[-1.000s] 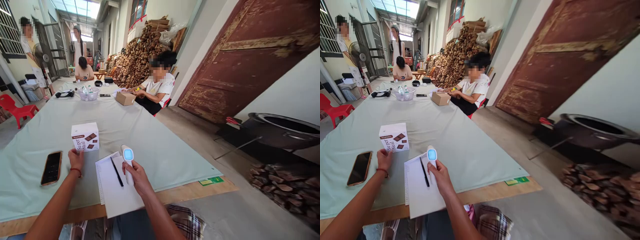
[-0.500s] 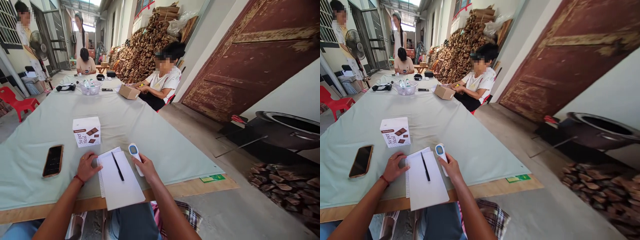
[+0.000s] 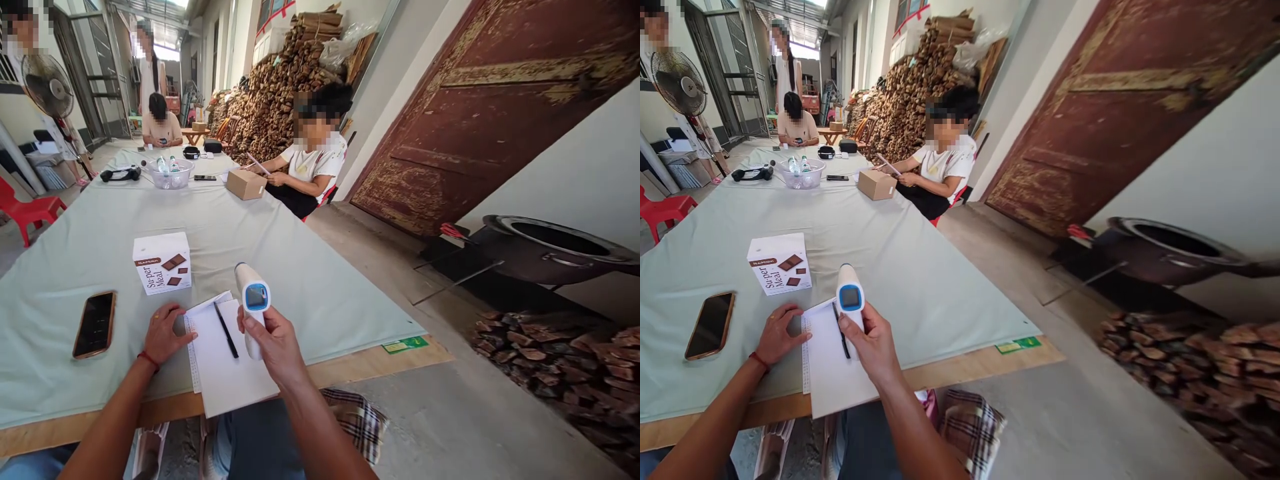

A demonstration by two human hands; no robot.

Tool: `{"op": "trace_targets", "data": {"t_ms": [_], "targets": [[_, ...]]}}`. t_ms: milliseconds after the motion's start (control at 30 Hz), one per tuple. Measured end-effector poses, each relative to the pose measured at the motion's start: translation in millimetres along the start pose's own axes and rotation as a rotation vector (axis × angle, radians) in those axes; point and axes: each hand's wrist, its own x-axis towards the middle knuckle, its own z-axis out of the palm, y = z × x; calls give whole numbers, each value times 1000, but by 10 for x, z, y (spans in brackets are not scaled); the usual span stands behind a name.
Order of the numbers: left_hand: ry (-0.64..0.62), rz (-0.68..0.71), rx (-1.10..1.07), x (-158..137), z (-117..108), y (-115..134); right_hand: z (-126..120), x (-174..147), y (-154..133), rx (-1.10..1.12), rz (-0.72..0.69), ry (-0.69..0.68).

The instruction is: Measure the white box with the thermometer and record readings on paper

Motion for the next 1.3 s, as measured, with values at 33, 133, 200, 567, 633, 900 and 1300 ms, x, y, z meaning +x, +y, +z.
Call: {"op": "trace_targets", "data": {"t_ms": [33,133,200,567,633,900,1300], "targets": [[-2,-2,-2,-1,-1,1,14,-30,-39,8,-5,-17],[-4,-10,-11,-4,-5,0,17,-90,-102,7,-19,-48],[-10,-9,-17,-6,-11,-2,-18,-78,-82,-13,-26,-45],[-24,-40,100,3,46,13,-978,543,893,-1198,37,197],[-51,-48,124,-11,46,40,-1114,552,953,-1355,44,186],[-129,23,98,-45,-20,127,-795,477,915,-1283,-277,174],[-133,-10,99,-58,67,127,32,538,990,-1339,-34,-305]]}}
